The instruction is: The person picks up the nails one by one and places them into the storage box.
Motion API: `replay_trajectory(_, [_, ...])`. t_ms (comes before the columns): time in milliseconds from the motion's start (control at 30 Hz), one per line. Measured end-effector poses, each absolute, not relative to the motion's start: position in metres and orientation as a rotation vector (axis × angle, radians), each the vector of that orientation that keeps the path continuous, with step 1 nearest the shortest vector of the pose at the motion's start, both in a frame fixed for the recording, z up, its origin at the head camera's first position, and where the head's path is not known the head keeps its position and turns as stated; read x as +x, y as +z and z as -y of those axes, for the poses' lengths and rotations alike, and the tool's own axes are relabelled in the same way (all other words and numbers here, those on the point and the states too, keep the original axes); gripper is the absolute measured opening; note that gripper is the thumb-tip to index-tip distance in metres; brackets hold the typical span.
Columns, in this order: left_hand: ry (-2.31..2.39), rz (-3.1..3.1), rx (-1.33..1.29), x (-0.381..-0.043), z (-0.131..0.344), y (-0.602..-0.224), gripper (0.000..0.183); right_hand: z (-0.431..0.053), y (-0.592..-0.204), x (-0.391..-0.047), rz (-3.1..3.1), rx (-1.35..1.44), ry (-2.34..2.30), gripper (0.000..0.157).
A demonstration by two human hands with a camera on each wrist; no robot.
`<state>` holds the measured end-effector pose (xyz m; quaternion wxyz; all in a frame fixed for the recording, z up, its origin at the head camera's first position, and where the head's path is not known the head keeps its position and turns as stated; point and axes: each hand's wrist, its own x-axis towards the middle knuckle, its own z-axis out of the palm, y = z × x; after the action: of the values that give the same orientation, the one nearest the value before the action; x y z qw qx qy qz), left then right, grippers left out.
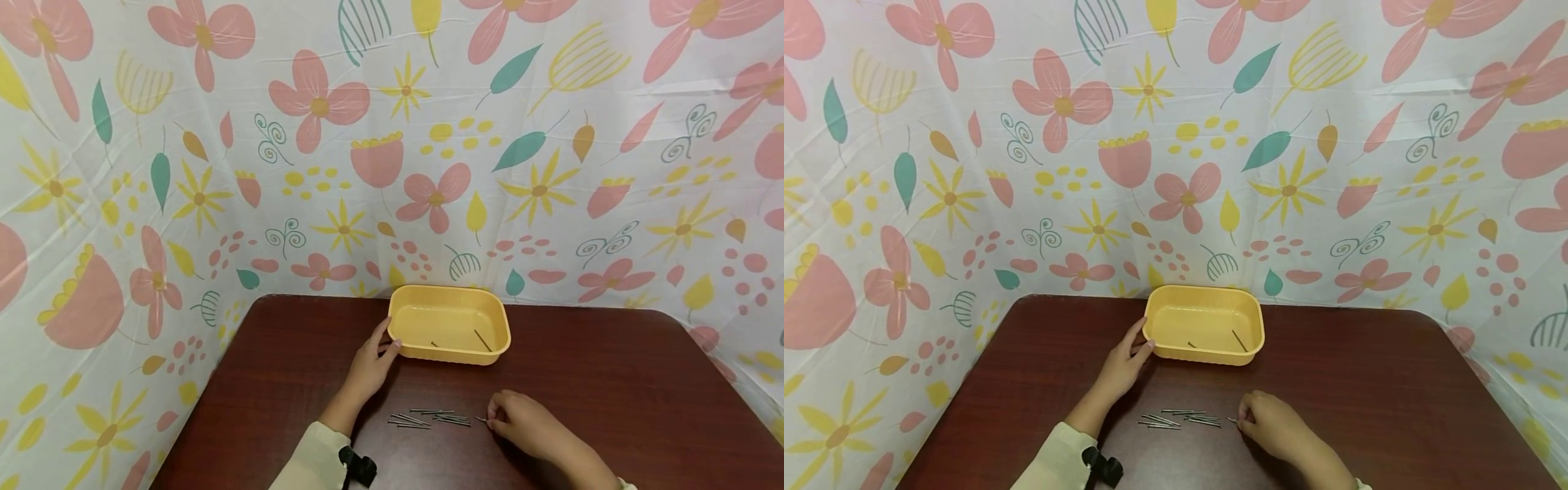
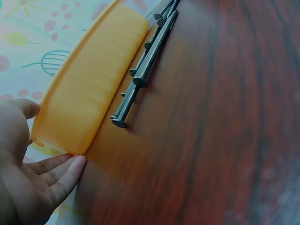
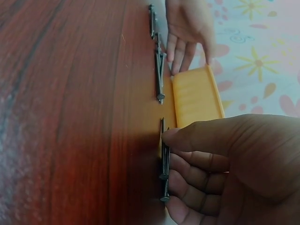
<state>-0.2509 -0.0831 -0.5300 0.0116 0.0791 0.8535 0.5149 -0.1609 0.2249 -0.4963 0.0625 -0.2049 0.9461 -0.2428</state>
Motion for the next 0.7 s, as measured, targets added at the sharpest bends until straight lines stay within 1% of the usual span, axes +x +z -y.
replay_trajectory(700, [1.604,-2.662,0.236,-0.2509,0.0827,-0.5311,0.065,-0.2295,-0.493,-0.1648,-2.884,-0.583,-0.774,0.018])
